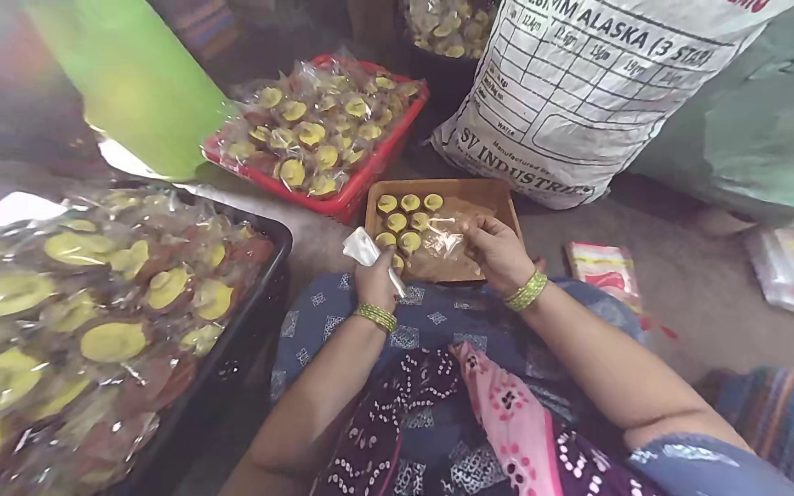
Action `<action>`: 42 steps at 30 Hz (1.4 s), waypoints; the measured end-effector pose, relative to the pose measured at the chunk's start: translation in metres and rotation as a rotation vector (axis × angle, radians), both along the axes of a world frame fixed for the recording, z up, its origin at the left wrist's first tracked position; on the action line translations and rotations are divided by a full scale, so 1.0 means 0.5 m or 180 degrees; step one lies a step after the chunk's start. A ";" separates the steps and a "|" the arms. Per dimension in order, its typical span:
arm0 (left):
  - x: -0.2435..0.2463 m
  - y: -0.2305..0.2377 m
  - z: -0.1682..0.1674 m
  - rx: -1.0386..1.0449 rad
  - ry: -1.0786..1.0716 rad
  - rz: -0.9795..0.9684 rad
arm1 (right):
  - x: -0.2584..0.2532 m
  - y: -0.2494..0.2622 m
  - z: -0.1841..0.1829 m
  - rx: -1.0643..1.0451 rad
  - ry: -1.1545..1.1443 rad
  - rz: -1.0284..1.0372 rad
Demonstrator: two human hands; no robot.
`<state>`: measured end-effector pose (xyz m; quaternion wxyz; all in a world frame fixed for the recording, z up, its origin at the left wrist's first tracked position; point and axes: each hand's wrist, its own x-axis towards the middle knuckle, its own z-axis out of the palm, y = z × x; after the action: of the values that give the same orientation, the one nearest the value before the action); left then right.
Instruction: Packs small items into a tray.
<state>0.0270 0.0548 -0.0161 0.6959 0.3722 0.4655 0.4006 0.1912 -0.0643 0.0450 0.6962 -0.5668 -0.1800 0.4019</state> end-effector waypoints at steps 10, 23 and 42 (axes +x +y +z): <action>-0.010 -0.069 0.007 0.1923 0.0175 -0.1276 | -0.052 0.006 -0.033 -0.0471 -0.0036 0.0680; -0.019 -0.030 0.004 0.2135 0.1177 -0.1083 | -0.012 0.004 -0.017 -0.1307 -0.2916 0.1193; -0.021 -0.062 0.020 0.2684 0.1704 -0.1691 | -0.041 -0.003 -0.027 -0.1217 -0.4061 0.0953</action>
<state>0.0165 0.0240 -0.0058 0.4216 0.8110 0.3158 0.2546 0.1707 -0.0658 0.0315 0.2784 -0.7749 -0.5575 0.1059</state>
